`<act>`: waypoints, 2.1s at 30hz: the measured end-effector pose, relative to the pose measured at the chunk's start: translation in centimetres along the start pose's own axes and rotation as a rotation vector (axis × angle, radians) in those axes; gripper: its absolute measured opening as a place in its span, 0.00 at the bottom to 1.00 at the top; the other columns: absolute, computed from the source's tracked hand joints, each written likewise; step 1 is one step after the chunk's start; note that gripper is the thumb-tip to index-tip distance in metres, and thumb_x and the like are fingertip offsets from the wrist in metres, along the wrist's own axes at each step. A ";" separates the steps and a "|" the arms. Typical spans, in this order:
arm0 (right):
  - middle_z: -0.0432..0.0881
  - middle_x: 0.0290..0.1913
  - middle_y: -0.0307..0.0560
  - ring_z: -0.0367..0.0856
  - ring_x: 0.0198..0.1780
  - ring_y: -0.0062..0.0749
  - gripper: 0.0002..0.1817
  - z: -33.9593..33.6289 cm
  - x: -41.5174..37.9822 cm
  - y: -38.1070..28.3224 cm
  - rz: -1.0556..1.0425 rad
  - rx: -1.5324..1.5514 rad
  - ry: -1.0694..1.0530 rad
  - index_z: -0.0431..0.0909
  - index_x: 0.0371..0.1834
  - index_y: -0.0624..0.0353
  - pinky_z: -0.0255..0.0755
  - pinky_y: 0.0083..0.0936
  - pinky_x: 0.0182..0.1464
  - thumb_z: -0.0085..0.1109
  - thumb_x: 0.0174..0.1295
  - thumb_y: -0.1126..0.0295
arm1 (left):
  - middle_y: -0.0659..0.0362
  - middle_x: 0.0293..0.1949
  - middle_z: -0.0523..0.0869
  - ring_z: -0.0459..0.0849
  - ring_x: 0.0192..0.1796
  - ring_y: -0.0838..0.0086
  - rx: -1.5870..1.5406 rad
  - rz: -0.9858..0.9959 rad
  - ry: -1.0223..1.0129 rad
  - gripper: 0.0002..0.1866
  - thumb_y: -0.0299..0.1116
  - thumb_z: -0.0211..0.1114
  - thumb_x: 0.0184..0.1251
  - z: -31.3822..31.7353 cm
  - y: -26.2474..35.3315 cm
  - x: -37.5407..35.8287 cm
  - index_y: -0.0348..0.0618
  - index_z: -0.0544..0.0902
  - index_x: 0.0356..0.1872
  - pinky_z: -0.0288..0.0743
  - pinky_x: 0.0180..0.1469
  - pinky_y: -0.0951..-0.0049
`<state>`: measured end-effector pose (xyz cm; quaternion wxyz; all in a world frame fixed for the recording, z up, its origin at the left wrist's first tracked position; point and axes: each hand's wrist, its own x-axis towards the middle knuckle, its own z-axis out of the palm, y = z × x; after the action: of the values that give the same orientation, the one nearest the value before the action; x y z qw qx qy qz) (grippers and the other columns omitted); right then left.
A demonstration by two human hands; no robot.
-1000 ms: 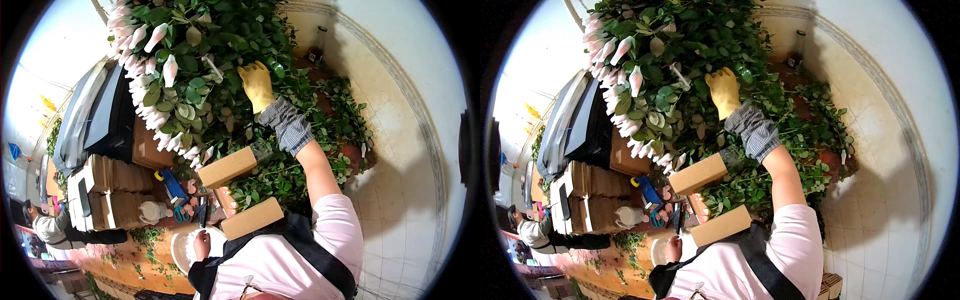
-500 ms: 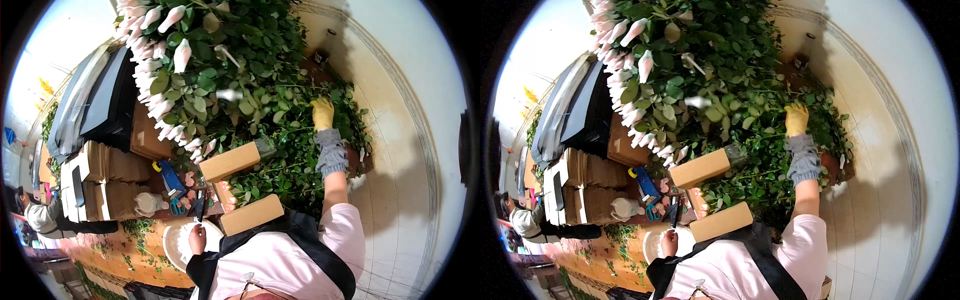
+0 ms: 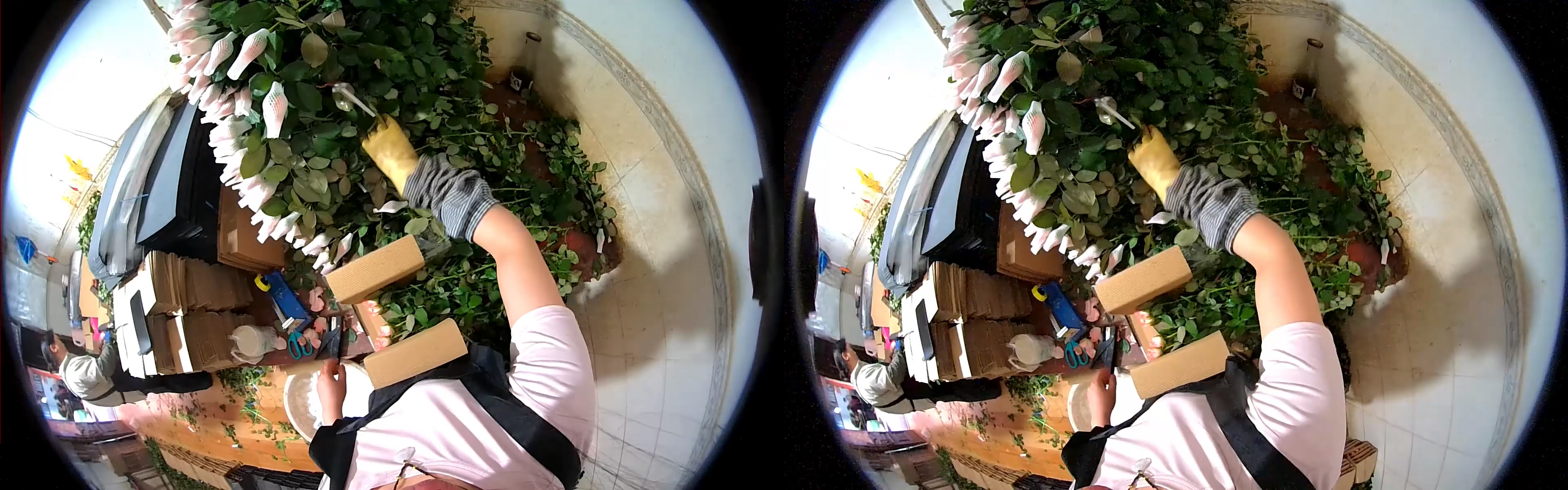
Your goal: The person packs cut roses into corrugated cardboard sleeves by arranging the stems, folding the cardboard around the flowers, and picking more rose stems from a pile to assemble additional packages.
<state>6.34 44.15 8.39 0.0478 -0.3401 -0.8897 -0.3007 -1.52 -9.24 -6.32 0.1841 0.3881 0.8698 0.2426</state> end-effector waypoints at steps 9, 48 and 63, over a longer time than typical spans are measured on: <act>0.86 0.29 0.37 0.84 0.44 0.32 0.09 -5.4 -2.8 -1.2 -0.095 0.094 0.123 0.86 0.22 0.48 0.62 0.36 0.70 0.60 0.58 0.71 | 0.47 0.36 0.88 0.87 0.39 0.53 0.000 -0.020 -0.111 0.13 0.35 0.64 0.67 1.4 -0.9 -1.2 0.38 0.84 0.46 0.79 0.43 0.58; 0.88 0.31 0.51 0.85 0.27 0.38 0.11 -10.0 2.8 0.9 0.494 1.082 0.089 0.88 0.29 0.58 0.78 0.35 0.33 0.57 0.62 0.69 | 0.47 0.37 0.88 0.87 0.42 0.51 -0.095 0.029 0.014 0.12 0.33 0.63 0.69 -0.6 -0.7 0.2 0.36 0.84 0.46 0.79 0.45 0.57; 0.83 0.23 0.41 0.83 0.28 0.33 0.14 -15.7 -0.3 0.9 -0.311 0.387 0.170 0.80 0.54 0.54 0.74 0.29 0.27 0.52 0.68 0.70 | 0.47 0.35 0.88 0.89 0.41 0.59 -0.236 -0.013 0.075 0.11 0.33 0.63 0.72 0.0 -0.2 1.1 0.36 0.84 0.44 0.79 0.46 0.65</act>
<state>5.32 35.62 21.52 0.1396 -0.1573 -0.9651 -0.1562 -2.38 -8.53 -6.57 0.1973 0.3486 0.8441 0.3564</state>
